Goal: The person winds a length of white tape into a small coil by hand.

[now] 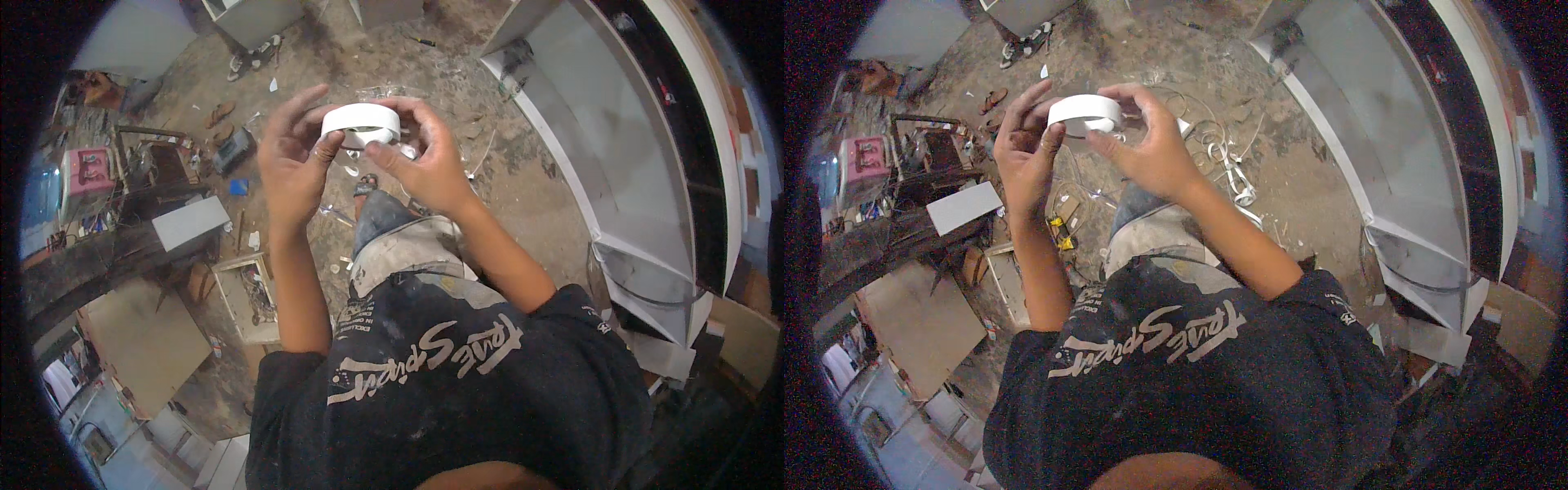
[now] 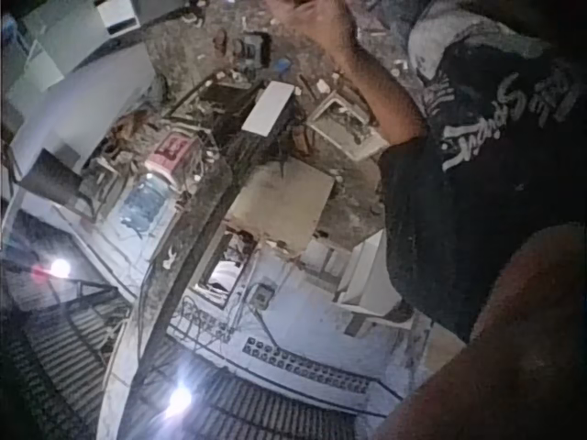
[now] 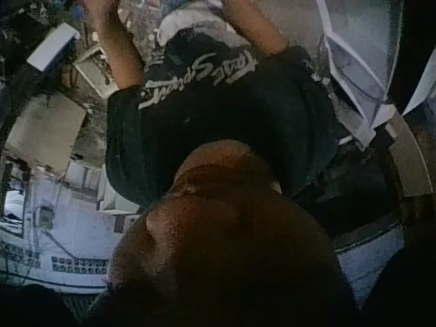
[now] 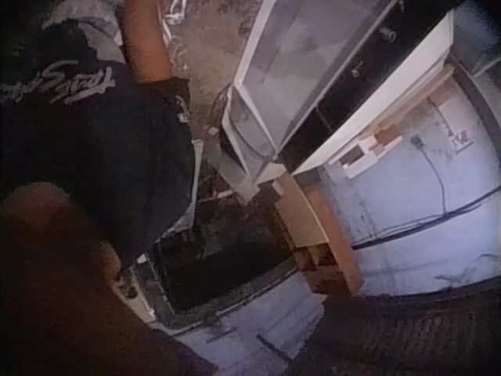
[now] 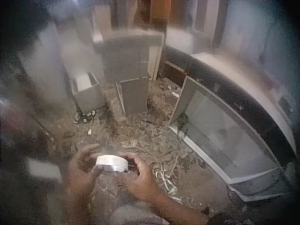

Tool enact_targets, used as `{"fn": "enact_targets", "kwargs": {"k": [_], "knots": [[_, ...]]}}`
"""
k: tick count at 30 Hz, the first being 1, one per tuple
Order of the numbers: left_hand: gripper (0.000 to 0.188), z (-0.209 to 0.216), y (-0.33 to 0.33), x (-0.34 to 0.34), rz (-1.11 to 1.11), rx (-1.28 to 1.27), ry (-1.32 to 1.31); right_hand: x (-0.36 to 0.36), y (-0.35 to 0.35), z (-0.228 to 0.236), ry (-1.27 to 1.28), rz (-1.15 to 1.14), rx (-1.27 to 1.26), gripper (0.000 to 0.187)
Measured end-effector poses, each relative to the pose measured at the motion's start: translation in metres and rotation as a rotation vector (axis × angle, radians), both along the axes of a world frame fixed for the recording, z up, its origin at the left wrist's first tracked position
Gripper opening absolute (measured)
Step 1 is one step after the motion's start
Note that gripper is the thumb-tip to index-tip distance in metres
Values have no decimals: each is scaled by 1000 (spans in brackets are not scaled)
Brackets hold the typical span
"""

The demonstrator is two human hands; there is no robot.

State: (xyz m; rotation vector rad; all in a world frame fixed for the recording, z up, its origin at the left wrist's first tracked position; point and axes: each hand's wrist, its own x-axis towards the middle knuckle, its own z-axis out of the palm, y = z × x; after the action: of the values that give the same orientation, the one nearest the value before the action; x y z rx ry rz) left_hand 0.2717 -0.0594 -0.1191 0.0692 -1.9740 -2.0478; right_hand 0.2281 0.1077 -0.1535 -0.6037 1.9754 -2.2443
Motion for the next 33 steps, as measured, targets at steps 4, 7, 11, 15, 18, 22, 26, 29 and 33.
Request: {"fn": "enact_targets", "kwargs": {"k": [4, 7, 11, 15, 18, 22, 26, 29, 33], "knots": [[55, 4, 4, 1, -43, 16, -19, -13, 17, 34, 11, 114, 292, 31], [55, 3, 4, 2, -62, 48, 4, -16, 16, 34, -88, 73, 137, 33], [54, 3, 4, 1, -25, 40, 6, -11, 11, 32, -253, 119, -110, 33], [54, 5, 0, 0, -33, 73, -14, -9, 17, 27, -106, 90, 71, 31], [53, 8, -1, 2, -47, 85, -32, -14, 22, 29, -147, 136, 56, 36], [54, 8, 1, 0, -54, 72, -23, -19, 30, 29, -150, 209, 33, 35], [54, 13, -1, 1, -57, -28, -42, -17, 24, 40, 20, 99, 52, 28], [54, 19, 4, 2, -71, -139, -23, -20, 21, 44, 179, 38, 168, 25], [55, 21, 7, 1, -95, -161, -33, -24, 24, 46, 239, 10, 311, 25]]}}
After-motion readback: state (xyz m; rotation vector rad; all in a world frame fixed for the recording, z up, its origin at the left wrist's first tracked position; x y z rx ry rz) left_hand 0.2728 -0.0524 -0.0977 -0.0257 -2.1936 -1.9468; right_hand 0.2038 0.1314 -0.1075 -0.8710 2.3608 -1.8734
